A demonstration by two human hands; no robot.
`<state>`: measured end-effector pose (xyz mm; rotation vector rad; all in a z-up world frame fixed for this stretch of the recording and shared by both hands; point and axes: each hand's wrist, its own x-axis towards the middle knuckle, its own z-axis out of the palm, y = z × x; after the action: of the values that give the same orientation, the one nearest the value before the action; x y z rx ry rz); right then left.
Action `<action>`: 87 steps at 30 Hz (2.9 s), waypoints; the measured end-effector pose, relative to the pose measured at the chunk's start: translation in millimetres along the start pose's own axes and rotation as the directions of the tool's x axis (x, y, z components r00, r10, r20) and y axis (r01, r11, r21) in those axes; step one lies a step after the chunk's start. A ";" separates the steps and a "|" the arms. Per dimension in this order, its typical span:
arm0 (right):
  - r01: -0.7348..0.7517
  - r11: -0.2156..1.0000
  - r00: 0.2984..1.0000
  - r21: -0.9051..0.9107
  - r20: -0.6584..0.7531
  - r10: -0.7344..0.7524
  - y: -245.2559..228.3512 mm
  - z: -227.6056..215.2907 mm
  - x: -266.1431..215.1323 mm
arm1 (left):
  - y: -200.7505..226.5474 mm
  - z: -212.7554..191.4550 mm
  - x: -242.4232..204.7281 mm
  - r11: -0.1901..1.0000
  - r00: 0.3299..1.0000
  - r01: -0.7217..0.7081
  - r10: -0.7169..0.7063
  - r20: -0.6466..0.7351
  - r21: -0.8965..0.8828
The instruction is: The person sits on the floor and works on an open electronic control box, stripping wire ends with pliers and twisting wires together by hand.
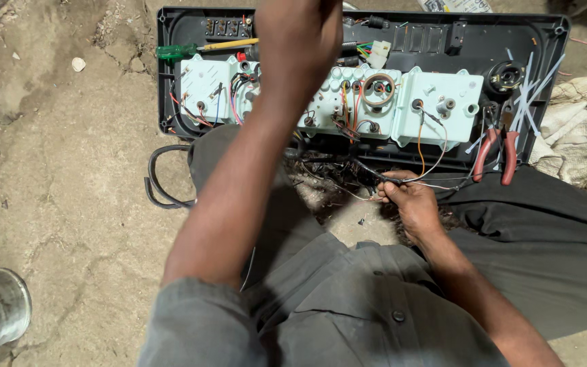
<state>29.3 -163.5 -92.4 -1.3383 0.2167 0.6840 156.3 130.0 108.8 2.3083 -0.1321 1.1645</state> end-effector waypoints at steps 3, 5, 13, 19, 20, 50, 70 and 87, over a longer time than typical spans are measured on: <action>-0.002 1.000 1.000 0.015 0.009 0.002 -0.7 -1.4 -1.8 | 70.8 -47.8 -45.3 0.859 0.909 0.415 -0.382 0.167 -0.300; -0.005 0.999 1.000 0.044 0.021 0.004 -1.0 -2.4 -1.8 | 87.8 -60.0 -78.4 0.498 0.620 0.785 -0.633 0.463 -0.369; -0.039 0.999 0.998 0.036 0.044 0.037 -8.7 -2.2 -12.8 | 112.8 -19.9 -186.5 -0.076 -0.053 0.997 -0.669 0.742 0.003; -0.022 0.999 0.996 0.046 0.087 0.018 -14.7 -0.7 -23.1 | 102.5 -10.9 -209.5 0.594 0.481 0.804 -0.663 0.574 0.013; -0.022 0.999 0.995 0.043 0.094 0.018 -16.0 -1.0 -24.1 | 104.0 -11.1 -209.5 0.600 0.476 0.800 -0.654 0.588 0.020; 0.002 0.986 0.996 -0.167 0.087 0.013 -66.4 18.9 -70.8 | 131.4 12.4 -200.8 0.087 0.381 0.881 -0.716 0.586 -0.465; -0.149 0.985 0.989 0.082 0.036 0.146 -33.6 21.3 -29.7 | 110.9 -28.1 -173.4 0.911 0.588 0.374 -0.376 0.716 0.171; -0.058 0.998 0.997 -0.005 0.045 0.058 -23.0 8.7 -24.5 | 103.7 -9.3 -192.9 0.877 0.442 0.406 -0.434 0.785 0.256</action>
<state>21.1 -165.1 -58.7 -1.3224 0.2186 0.7633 -3.2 17.6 9.0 2.5084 0.1316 -0.2639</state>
